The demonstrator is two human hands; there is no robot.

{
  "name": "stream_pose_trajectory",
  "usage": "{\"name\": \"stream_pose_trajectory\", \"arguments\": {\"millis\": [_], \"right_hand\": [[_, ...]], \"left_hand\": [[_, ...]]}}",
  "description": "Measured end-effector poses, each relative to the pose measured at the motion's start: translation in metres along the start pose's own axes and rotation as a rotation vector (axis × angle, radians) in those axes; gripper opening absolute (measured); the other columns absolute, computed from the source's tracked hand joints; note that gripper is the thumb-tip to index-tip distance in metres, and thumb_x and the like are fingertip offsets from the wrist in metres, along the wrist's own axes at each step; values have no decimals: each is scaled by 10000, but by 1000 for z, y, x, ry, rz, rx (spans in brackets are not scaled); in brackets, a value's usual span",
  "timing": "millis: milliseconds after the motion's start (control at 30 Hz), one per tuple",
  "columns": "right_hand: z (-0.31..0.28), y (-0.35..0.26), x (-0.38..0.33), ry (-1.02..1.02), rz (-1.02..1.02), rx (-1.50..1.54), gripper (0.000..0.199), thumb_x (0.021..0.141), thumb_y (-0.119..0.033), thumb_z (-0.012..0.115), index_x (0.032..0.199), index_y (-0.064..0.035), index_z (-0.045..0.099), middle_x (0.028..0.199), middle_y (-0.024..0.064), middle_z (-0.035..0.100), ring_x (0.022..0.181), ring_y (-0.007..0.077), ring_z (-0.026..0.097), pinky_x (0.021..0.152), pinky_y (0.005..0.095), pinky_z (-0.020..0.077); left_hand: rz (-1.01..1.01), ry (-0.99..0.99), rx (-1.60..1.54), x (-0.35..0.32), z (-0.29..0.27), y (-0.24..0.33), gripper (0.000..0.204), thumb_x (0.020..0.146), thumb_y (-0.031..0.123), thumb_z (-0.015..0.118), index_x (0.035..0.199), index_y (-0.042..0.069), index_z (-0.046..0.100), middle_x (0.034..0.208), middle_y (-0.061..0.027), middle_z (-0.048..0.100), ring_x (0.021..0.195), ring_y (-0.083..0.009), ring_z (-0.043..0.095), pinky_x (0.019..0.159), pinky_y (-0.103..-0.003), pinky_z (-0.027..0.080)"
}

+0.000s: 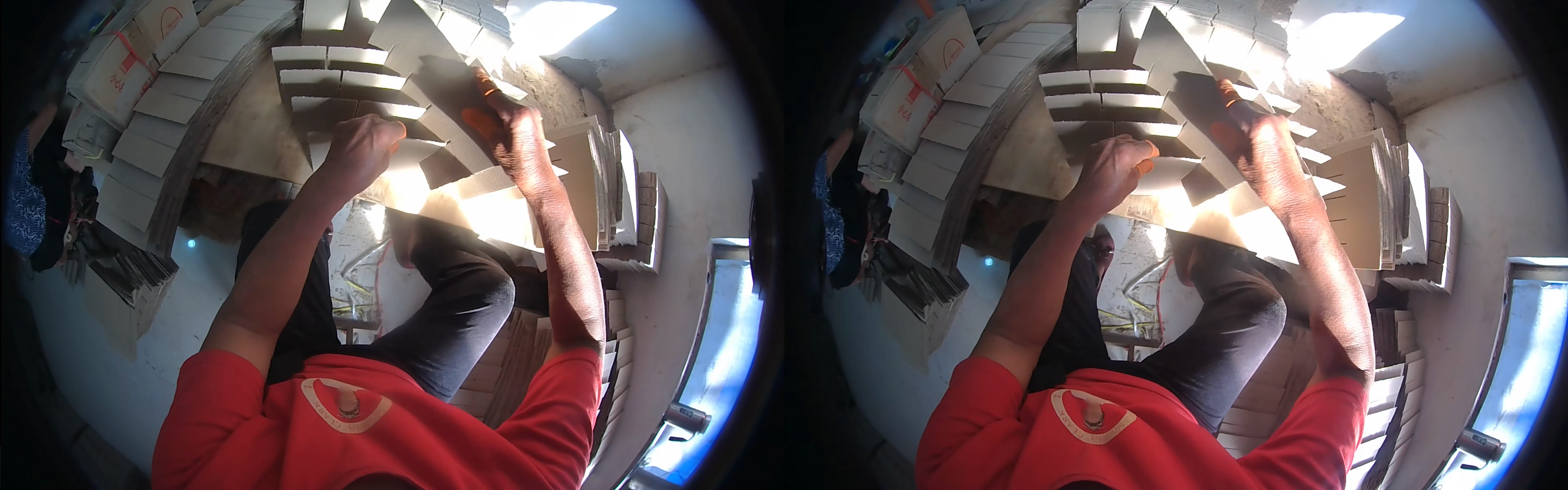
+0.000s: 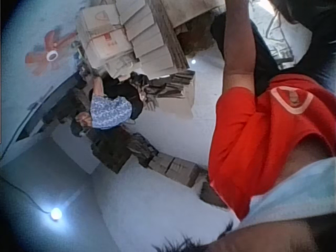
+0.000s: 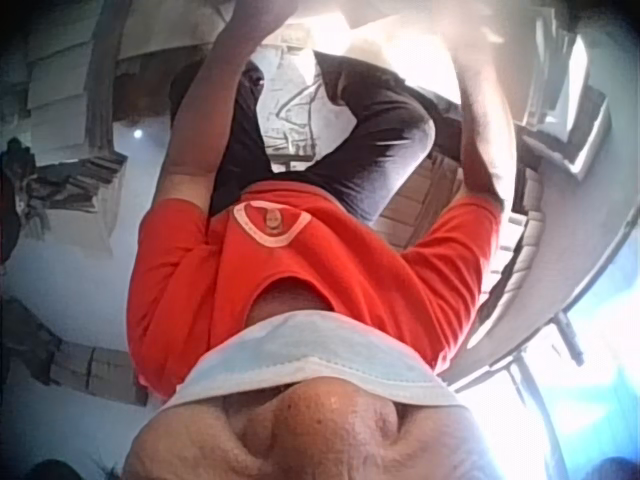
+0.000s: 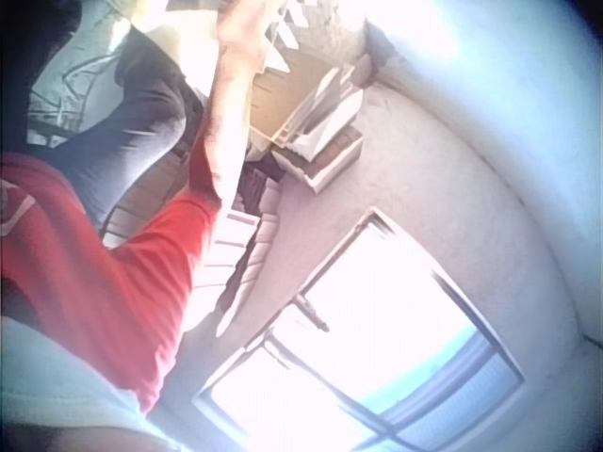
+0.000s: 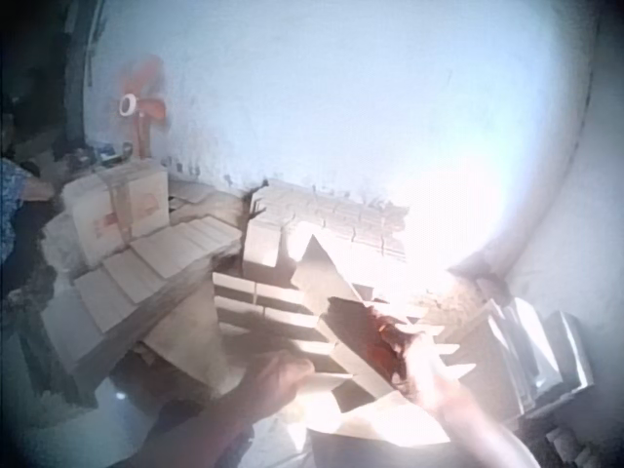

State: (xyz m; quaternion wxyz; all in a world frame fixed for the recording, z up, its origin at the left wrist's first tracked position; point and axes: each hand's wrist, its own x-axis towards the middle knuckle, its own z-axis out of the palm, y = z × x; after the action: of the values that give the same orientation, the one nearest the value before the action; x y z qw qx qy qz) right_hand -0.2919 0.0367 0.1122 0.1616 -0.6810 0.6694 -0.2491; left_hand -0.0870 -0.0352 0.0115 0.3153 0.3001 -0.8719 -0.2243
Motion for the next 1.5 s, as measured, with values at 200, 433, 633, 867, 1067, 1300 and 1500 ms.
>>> {"name": "stream_pose_trajectory", "arguments": {"millis": [200,433,633,867,1067,1300,1500], "right_hand": [[48,16,5,-287,34,-175,425,884,-93,602,1299,-57,522,862,185,659,722,235,629,700,320,509],[6,61,-30,362,2,-436,195,869,-149,636,1028,-40,667,880,104,690,776,268,670,718,356,525],[-62,189,-130,439,688,-1127,572,796,-316,696,1268,-97,458,1235,145,510,1185,336,446,923,515,404],[-81,249,-184,433,554,-965,401,735,-260,729,1008,-35,541,1051,177,588,1019,374,547,839,444,482],[-91,232,-173,510,774,-787,331,804,-318,672,932,-43,538,932,205,648,908,409,608,772,497,478],[-102,154,-126,934,441,-700,207,881,-219,649,942,-39,566,743,156,649,652,314,626,605,367,498],[-88,14,-46,823,5,-65,477,847,-147,702,1277,-22,537,797,56,691,688,41,568,655,182,457]], "left_hand": [[-42,-9,35,0,2,-3,165,728,48,673,893,49,664,760,-157,613,742,-331,608,676,-420,482],[42,76,28,3,-8,8,281,715,91,722,984,28,671,861,-141,656,845,-295,625,748,-391,496],[49,149,115,0,-13,-1,347,693,86,761,1008,-22,664,882,-139,671,851,-273,621,765,-362,503],[28,170,134,0,-11,-4,352,690,154,768,979,-21,668,823,-131,661,805,-274,609,730,-377,493],[-43,174,75,-3,-20,2,352,684,166,777,969,-15,678,808,-141,659,810,-271,612,739,-376,491],[-133,55,114,-11,-30,-11,409,652,139,800,1010,-8,669,951,-159,659,888,-291,628,790,-371,501],[-261,-27,140,-17,-43,-15,382,662,108,769,1022,28,669,934,-156,647,897,-316,603,806,-399,479]]}}
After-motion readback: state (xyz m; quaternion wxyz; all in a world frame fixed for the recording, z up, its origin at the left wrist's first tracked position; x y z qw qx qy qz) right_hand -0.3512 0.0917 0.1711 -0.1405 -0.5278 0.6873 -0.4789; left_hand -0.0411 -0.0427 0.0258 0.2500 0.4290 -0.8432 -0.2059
